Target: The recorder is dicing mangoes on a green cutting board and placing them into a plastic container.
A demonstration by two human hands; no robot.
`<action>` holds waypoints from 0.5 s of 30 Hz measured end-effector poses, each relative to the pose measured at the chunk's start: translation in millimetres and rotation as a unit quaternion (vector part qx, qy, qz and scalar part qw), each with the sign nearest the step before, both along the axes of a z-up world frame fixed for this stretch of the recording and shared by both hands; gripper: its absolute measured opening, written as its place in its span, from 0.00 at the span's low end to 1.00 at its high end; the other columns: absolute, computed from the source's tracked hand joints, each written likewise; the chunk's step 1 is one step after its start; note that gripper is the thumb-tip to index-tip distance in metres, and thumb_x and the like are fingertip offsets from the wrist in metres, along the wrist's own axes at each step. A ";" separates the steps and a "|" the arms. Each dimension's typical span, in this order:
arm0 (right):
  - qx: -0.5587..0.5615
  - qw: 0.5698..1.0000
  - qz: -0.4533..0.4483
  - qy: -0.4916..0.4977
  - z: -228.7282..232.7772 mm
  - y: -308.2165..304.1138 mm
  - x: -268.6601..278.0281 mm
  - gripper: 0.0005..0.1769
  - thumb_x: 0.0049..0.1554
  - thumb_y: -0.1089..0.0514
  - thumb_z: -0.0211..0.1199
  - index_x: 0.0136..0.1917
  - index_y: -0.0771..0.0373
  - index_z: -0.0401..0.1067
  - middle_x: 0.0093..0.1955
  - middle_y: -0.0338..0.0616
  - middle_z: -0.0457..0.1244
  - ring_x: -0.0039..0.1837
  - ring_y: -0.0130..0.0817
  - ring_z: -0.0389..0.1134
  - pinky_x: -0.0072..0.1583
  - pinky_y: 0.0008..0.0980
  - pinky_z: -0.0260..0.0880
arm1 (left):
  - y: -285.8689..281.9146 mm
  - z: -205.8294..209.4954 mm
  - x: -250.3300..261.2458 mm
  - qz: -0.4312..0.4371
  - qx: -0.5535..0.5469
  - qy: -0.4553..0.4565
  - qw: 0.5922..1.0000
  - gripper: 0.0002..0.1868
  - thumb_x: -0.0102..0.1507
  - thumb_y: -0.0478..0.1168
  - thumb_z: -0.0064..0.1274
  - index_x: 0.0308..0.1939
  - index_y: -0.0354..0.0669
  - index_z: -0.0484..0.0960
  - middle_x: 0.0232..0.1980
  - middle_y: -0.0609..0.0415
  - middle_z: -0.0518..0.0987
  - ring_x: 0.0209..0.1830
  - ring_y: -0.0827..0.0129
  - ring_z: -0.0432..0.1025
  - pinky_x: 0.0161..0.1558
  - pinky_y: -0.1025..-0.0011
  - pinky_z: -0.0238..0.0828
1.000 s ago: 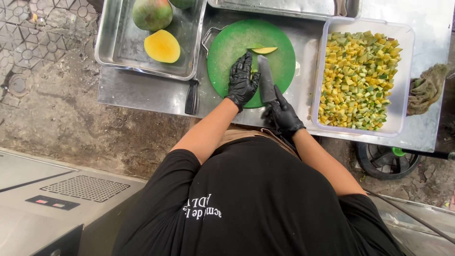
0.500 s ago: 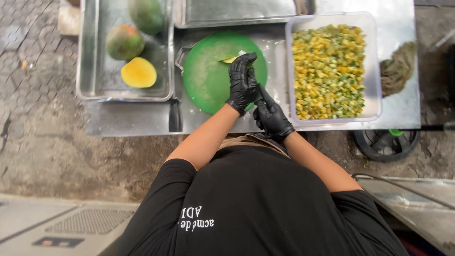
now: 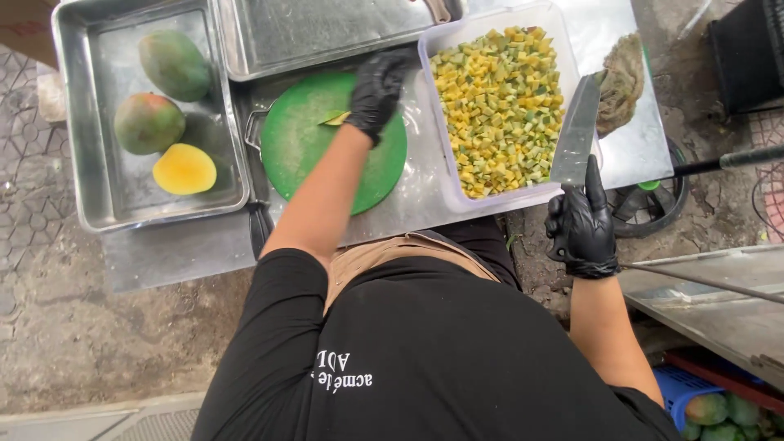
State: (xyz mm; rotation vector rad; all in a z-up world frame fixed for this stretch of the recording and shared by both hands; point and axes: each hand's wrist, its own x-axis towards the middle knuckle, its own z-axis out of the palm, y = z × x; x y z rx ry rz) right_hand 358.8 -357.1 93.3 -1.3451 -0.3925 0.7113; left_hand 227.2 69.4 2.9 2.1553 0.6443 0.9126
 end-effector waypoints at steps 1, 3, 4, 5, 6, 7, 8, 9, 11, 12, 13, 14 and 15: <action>0.000 1.000 0.009 0.001 -3.3 2.6 -1.0 0.36 0.73 0.63 0.48 0.89 0.43 0.46 0.42 0.36 0.62 0.38 0.20 0.61 0.37 0.23 0.64 | 10.3 -11.5 -24.3 0.009 0.000 0.001 1.000 0.13 0.70 0.41 0.52 0.58 0.46 0.84 0.61 0.49 0.81 0.64 0.53 0.74 0.69 0.62 0.68; 0.026 0.997 0.067 -0.013 -9.6 8.9 -4.3 0.36 0.73 0.63 0.49 0.90 0.44 0.47 0.42 0.36 0.61 0.38 0.21 0.60 0.38 0.23 0.63 | 29.5 -34.2 -76.1 0.034 0.067 0.197 0.977 0.18 0.67 0.43 0.58 0.60 0.41 0.81 0.62 0.42 0.77 0.64 0.42 0.67 0.65 0.52 0.60; 0.026 0.997 0.077 -0.011 -9.3 22.0 -11.0 0.36 0.73 0.63 0.49 0.90 0.44 0.47 0.42 0.36 0.61 0.38 0.21 0.60 0.38 0.23 0.63 | 19.3 -25.7 -92.4 0.044 0.065 0.200 0.977 0.18 0.67 0.43 0.58 0.60 0.41 0.81 0.62 0.42 0.77 0.64 0.42 0.67 0.65 0.52 0.60; 0.012 0.996 0.089 -0.005 -8.7 32.3 -18.6 0.37 0.72 0.62 0.50 0.89 0.44 0.47 0.42 0.37 0.62 0.38 0.21 0.61 0.37 0.23 0.64 | 6.1 -18.3 -107.8 0.026 0.093 0.181 0.979 0.20 0.65 0.40 0.57 0.61 0.45 0.82 0.64 0.44 0.77 0.65 0.45 0.67 0.66 0.53 0.61; -0.003 0.995 0.101 0.001 -8.2 42.3 -26.3 0.37 0.72 0.62 0.51 0.89 0.43 0.46 0.42 0.37 0.62 0.38 0.22 0.62 0.37 0.23 0.64 | -7.4 -10.8 -122.7 0.008 0.122 0.162 0.979 0.22 0.62 0.36 0.57 0.62 0.49 0.83 0.66 0.46 0.78 0.66 0.47 0.68 0.67 0.55 0.63; -0.003 0.994 0.106 0.000 -4.4 54.9 -36.1 0.37 0.72 0.62 0.51 0.89 0.43 0.46 0.42 0.37 0.62 0.38 0.22 0.62 0.37 0.23 0.64 | -20.0 -6.2 -130.4 0.014 0.121 0.162 0.979 0.22 0.62 0.36 0.57 0.62 0.49 0.83 0.66 0.46 0.78 0.66 0.47 0.68 0.67 0.55 0.63; -0.039 0.990 0.133 0.004 -0.5 67.2 -46.1 0.37 0.70 0.60 0.50 0.87 0.41 0.44 0.39 0.38 0.62 0.35 0.22 0.63 0.33 0.23 0.63 | -32.8 -1.4 -137.9 0.035 0.077 0.181 0.980 0.23 0.64 0.37 0.57 0.64 0.51 0.82 0.64 0.46 0.78 0.65 0.49 0.69 0.67 0.57 0.65; -0.076 0.984 0.159 0.010 2.4 77.4 -59.2 0.37 0.68 0.58 0.50 0.84 0.38 0.42 0.36 0.38 0.63 0.31 0.22 0.63 0.30 0.24 0.63 | -47.5 2.6 -147.9 0.056 0.032 0.201 0.977 0.23 0.65 0.38 0.58 0.65 0.52 0.82 0.62 0.47 0.79 0.64 0.51 0.70 0.68 0.58 0.67; -0.100 0.968 0.225 -0.040 -23.6 90.1 -67.8 0.37 0.68 0.58 0.51 0.85 0.40 0.43 0.35 0.39 0.63 0.32 0.24 0.63 0.33 0.27 0.64 | -66.4 -2.7 -160.0 0.043 0.034 0.192 0.980 0.24 0.63 0.39 0.60 0.65 0.52 0.81 0.61 0.46 0.79 0.62 0.50 0.70 0.66 0.58 0.67; -0.123 0.947 0.284 -0.090 -36.7 97.8 -72.9 0.37 0.69 0.58 0.52 0.86 0.41 0.44 0.34 0.40 0.64 0.33 0.25 0.62 0.35 0.30 0.64 | -74.6 -4.9 -166.6 0.026 0.037 0.180 0.983 0.26 0.61 0.39 0.62 0.65 0.52 0.81 0.60 0.46 0.80 0.61 0.49 0.70 0.64 0.57 0.68; -0.124 0.944 0.292 -0.088 -39.7 103.9 -76.8 0.37 0.69 0.58 0.52 0.86 0.41 0.44 0.34 0.40 0.64 0.33 0.25 0.62 0.35 0.30 0.64 | -79.6 -1.3 -172.4 0.034 0.032 0.183 0.982 0.26 0.61 0.39 0.62 0.65 0.52 0.81 0.60 0.46 0.80 0.61 0.49 0.70 0.64 0.57 0.68; -0.096 0.910 0.323 -0.242 -43.0 110.0 -81.3 0.38 0.68 0.59 0.54 0.87 0.43 0.46 0.39 0.43 0.66 0.37 0.33 0.66 0.41 0.36 0.68 | -84.4 2.2 -178.4 0.033 0.036 0.164 0.985 0.30 0.60 0.41 0.64 0.66 0.49 0.79 0.61 0.44 0.79 0.61 0.48 0.70 0.63 0.57 0.69; -0.061 0.850 0.347 -0.391 -46.0 117.5 -84.2 0.39 0.67 0.61 0.55 0.87 0.45 0.47 0.43 0.46 0.67 0.41 0.41 0.69 0.46 0.42 0.72 | -87.4 6.0 -182.1 0.031 0.041 0.143 0.988 0.34 0.58 0.42 0.67 0.68 0.46 0.76 0.62 0.42 0.78 0.60 0.47 0.71 0.61 0.57 0.69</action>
